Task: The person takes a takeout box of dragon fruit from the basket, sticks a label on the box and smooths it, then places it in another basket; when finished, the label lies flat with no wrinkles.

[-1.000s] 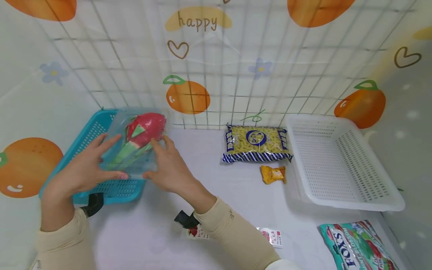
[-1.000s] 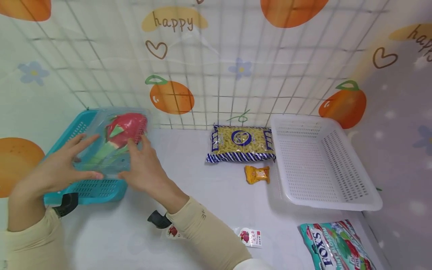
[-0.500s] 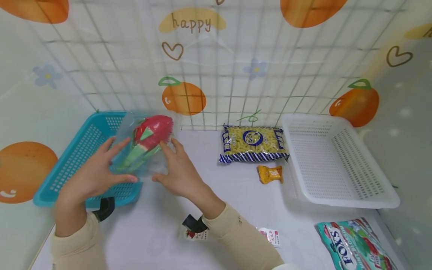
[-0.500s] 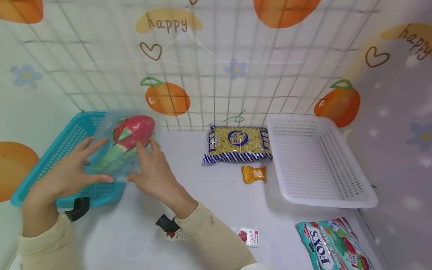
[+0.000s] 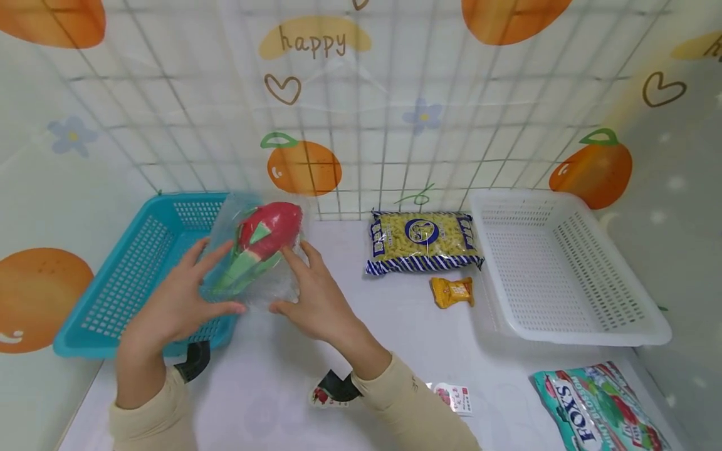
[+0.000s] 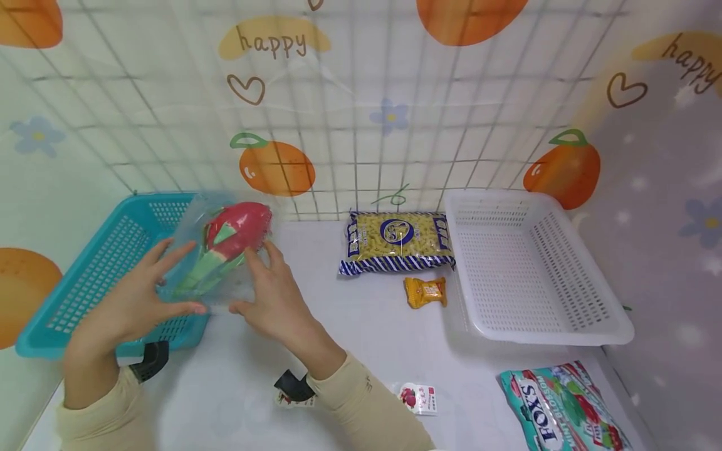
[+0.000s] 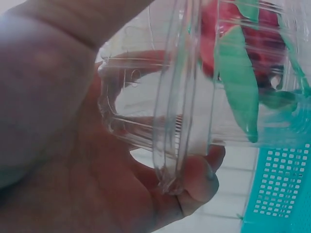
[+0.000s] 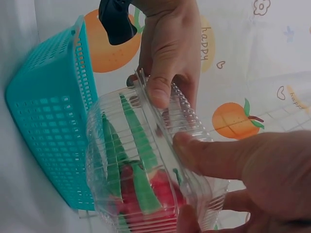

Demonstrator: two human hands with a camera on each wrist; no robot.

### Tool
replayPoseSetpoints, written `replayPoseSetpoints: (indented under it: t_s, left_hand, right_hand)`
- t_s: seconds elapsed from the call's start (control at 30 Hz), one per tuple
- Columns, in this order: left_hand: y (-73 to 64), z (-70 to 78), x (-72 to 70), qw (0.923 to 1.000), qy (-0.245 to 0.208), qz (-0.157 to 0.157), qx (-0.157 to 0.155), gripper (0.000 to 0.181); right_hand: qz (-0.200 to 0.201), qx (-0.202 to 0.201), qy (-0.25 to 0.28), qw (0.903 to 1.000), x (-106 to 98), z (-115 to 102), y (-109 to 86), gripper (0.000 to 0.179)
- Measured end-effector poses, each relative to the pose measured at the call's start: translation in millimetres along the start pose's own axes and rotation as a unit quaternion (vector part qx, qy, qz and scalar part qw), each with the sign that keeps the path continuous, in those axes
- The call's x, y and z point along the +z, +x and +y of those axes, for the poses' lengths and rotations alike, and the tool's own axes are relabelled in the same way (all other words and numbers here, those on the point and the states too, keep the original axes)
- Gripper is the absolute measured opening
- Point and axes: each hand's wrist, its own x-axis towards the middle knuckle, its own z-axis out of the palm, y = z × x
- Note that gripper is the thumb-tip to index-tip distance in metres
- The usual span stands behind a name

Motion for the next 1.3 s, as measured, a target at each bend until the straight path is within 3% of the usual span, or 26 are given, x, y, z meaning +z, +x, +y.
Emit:
replayPoseSetpoints:
  t_s: [0.2,0.63,1.3]
  left_hand:
    - [-1.3,4.0,5.5,0.9998,-0.002,0.019,0.008,0.11]
    - [0.7,14.6,11.0,0.9995,-0.012,0.026,0.009,0.109]
    - [8.1,29.8,29.0,0.9994,-0.008,0.032,0.006,0.106]
  right_hand:
    - [0.006,0.003,0.001,1.0,-4,3,-4.5,0.092]
    - [0.012,0.006,-0.001,0.9999,-14,7,-9.9,0.091]
    - [0.002,0.02,0.038,0.9991,-20,37,-16.0,0.084]
